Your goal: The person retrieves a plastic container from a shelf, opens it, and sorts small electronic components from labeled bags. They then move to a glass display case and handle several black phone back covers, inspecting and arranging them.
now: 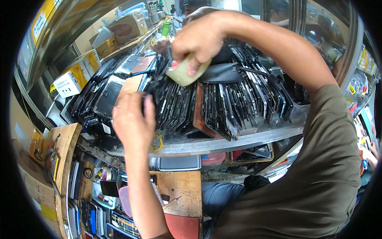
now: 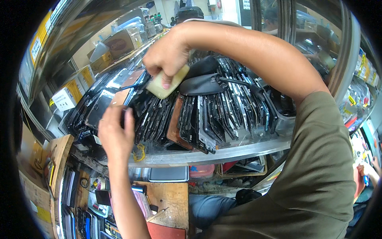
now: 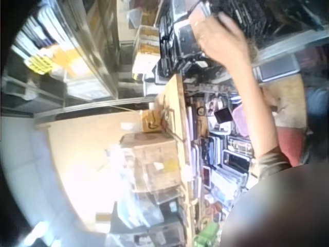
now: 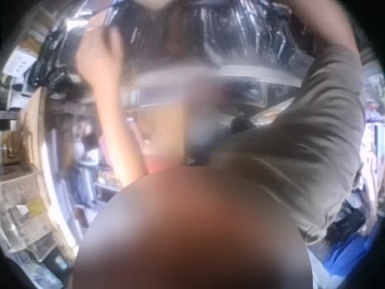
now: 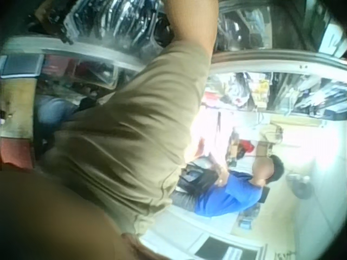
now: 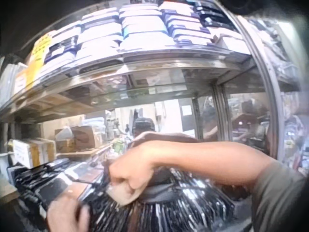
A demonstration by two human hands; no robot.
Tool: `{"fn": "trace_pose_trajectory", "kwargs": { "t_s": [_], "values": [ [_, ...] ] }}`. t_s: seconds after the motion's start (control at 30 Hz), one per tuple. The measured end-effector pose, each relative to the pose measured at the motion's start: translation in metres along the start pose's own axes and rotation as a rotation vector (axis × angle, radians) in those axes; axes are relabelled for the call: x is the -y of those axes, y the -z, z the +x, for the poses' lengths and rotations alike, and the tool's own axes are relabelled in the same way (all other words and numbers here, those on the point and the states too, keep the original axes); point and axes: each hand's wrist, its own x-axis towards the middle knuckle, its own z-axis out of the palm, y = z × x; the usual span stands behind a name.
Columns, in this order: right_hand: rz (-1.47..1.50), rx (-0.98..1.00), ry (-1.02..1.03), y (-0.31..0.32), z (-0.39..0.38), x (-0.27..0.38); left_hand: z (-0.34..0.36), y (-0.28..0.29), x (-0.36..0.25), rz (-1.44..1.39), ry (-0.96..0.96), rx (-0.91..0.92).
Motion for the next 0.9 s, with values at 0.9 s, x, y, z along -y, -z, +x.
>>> {"fn": "trace_pose_trajectory", "kwargs": {
  "t_s": [0.9],
  "values": [
    [0.004, 0.576, -0.625, -0.055, -0.001, 0.02, -0.055, 0.005, -0.065, -0.466, -0.136, 0.247]
  ]
}}
